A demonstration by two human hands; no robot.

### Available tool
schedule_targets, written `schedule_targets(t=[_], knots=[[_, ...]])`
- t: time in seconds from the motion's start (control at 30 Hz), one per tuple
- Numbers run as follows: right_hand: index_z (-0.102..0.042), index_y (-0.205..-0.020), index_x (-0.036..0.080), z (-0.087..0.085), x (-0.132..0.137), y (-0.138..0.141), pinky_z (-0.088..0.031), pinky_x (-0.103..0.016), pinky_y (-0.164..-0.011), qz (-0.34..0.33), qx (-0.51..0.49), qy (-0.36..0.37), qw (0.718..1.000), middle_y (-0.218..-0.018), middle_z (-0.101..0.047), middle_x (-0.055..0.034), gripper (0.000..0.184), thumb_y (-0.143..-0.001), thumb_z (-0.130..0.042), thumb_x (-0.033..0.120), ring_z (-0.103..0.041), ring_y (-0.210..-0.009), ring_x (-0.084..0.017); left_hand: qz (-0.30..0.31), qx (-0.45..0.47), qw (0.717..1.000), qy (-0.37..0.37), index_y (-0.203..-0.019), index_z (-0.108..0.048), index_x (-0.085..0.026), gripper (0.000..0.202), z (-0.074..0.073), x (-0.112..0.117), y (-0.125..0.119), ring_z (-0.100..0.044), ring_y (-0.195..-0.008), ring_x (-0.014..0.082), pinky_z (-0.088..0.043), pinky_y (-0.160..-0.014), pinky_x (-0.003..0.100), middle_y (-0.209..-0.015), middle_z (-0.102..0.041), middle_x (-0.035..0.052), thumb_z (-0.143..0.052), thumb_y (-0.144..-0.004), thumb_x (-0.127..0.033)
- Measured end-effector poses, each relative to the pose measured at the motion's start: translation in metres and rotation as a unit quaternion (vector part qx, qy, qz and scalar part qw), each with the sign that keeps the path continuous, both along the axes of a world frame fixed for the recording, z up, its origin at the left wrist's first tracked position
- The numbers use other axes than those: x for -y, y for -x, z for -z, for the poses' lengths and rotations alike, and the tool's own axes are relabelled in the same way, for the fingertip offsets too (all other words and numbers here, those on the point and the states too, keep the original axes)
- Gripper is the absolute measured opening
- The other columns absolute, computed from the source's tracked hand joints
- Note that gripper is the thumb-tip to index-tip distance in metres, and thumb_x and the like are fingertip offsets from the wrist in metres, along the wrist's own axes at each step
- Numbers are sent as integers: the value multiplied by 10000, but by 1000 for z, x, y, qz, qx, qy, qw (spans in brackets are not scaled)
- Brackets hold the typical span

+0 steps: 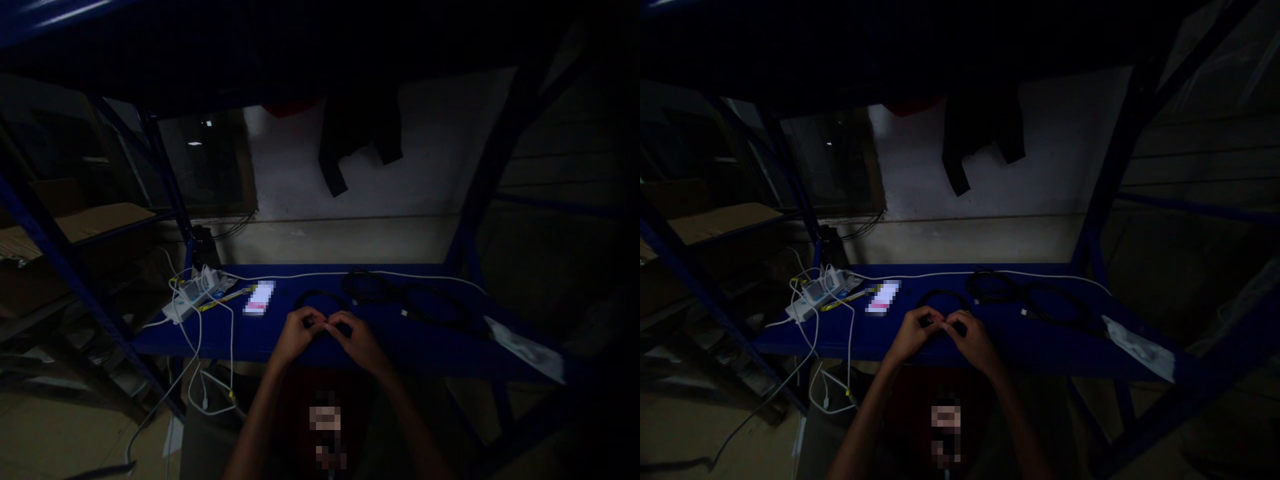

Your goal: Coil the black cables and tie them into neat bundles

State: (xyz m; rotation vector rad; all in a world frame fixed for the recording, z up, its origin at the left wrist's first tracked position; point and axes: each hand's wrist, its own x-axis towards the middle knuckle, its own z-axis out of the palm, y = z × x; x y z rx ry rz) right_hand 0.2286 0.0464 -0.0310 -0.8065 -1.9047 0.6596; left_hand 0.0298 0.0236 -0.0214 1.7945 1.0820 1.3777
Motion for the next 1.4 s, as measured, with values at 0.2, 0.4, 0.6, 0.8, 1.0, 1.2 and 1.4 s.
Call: schedule_targets(t=[0.2, 0.4, 0.6, 0.8, 1.0, 1.2, 1.4], knots=[[-731, -915, 238, -1, 0, -2, -536, -382, -917, 20, -6, 7, 1000, -990, -778, -54, 175, -1004, -645, 362, -732, -966, -245, 0, -73, 997, -35, -1019, -769, -212, 145, -10, 7, -2, -712, -997, 219, -504, -957, 345, -1021, -786, 44, -792, -891, -276], [-732, -928, 240, 1, 0, -1, -528, -389, -920, 51, 16, -2, 999, -982, -786, -56, 167, -997, -624, 347, -736, -975, -253, -16, -192, 980, -45, -1064, -731, -239, 314, -11, 6, 7, -672, -1029, 250, -455, -1004, 411, -1057, -760, 32, -876, -793, -299], [-718, -890, 244, 1, 0, 0, -534, -406, -931, 70, 16, -13, 997, -963, -781, -57, 163, -981, -644, 357, -737, -970, -263, -46, -257, 964, -45, -1001, -724, -241, 284, -9, 7, 23, -628, -1087, 274, -412, -1060, 455, -1065, -739, 41, -874, -807, -385], [-720, -915, 250, 4, -1, 1, -539, -423, -955, 48, 32, -34, 998, -1013, -782, -72, 156, -995, -634, 354, -735, -1011, -270, -43, -247, 967, -44, -1027, -707, -237, 203, -5, 6, 21, -630, -1095, 268, -415, -1054, 447, -1051, -730, 43, -798, -880, -345], [-709, -971, 256, 8, -2, 3, -516, -422, -971, 40, 71, -43, 996, -1056, -781, -64, 111, -1001, -631, 328, -727, -1034, -269, -37, -241, 968, -53, -1017, -701, -238, 173, -4, 7, 20, -645, -1066, 250, -413, -1056, 434, -1033, -738, 32, -788, -896, -326], [-688, -931, 252, 0, 2, 3, -513, -375, -915, 31, 91, -48, 994, -966, -770, -41, 120, -1004, -621, 319, -720, -955, -247, -40, -230, 970, -64, -1005, -707, -235, 160, -3, 8, 20, -652, -1054, 245, -417, -1046, 422, -1017, -747, 32, -780, -910, -342], [-681, -929, 252, 3, 2, 3, -514, -384, -897, 31, 90, -41, 995, -965, -773, -42, 127, -1005, -620, 334, -720, -940, -250, -35, -222, 973, -59, -1011, -716, -241, 160, -4, 9, 20, -661, -1058, 252, -419, -1045, 423, -1029, -759, 37, -786, -912, -344]])
